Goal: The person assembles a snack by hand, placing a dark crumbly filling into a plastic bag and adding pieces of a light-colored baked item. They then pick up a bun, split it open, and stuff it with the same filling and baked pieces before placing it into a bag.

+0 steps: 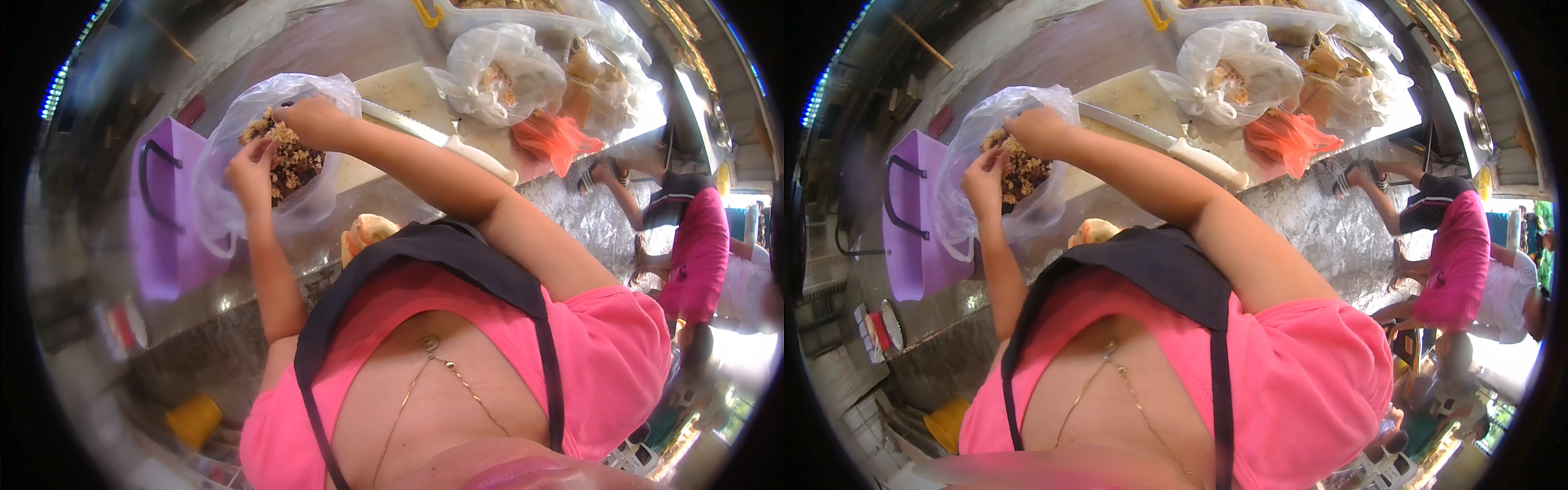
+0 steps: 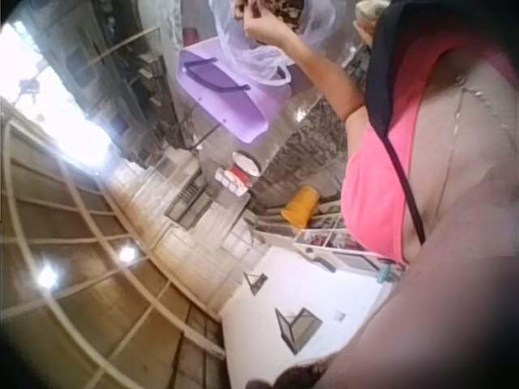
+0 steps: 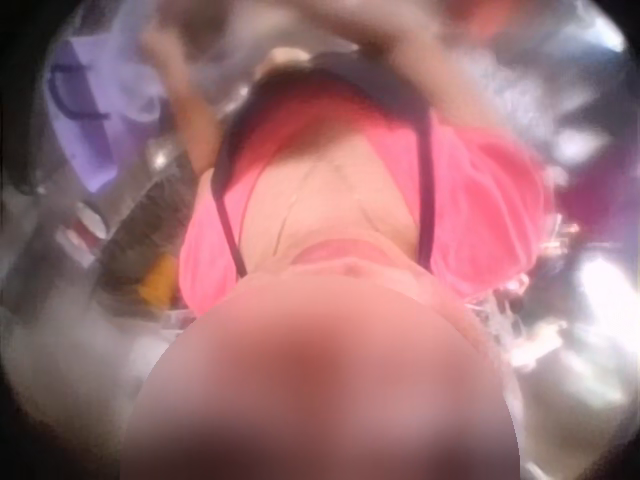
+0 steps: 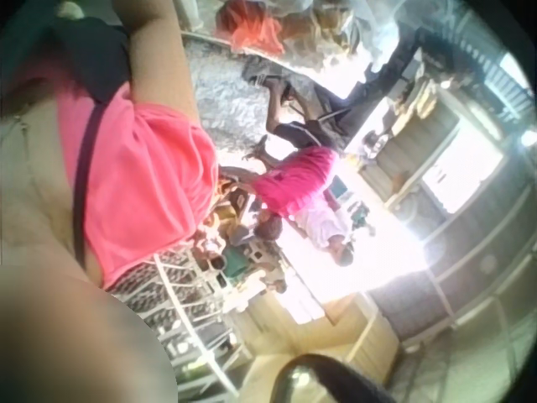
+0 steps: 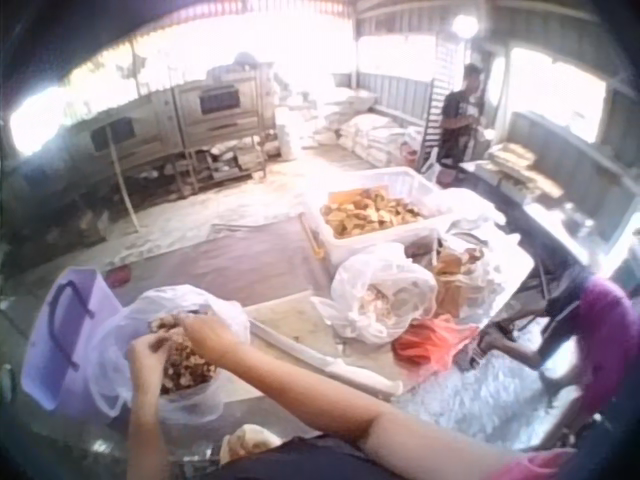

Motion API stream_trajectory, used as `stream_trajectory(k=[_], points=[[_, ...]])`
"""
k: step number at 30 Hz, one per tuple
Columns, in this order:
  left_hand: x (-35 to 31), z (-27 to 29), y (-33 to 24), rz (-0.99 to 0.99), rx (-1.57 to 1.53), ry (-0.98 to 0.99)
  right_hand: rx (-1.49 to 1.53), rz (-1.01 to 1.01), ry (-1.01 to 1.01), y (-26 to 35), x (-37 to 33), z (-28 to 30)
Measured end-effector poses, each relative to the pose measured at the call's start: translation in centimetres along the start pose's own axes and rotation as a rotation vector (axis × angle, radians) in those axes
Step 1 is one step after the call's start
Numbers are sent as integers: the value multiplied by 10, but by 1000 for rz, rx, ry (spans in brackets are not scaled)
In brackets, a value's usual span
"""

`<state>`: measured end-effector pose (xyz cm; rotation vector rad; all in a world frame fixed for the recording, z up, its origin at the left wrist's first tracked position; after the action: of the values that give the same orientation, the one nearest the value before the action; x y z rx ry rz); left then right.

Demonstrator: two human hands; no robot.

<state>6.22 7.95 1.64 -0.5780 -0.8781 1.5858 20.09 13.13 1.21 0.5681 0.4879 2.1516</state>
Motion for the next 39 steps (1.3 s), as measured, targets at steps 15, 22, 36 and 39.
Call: stream_trajectory(k=[15, 22, 36, 39], points=[[-12, 12, -50, -537, 572, -296, 588, 160, -387, -17, -96, 107], [-18, 22, -91, -279, 195, -341, -342, -704, -178, -198, -219, 207], [-36, -363, -240, -946, 175, 664, -795, -735, 197, -249, -241, 199], [-26, -406, -239, -975, 562, 651, -678, -865, 326, -254, -246, 195]])
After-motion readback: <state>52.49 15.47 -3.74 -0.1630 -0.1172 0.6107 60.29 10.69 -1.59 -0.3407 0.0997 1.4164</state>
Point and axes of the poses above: each hand's wrist, its own x-axis towards the middle knuckle, its own z-axis out of the back of the hand, y = z × x, the point moved 5 cm from there along x, towards the middle knuckle, and after that the axes turned 2 degrees about y, right-handed, at the moved point
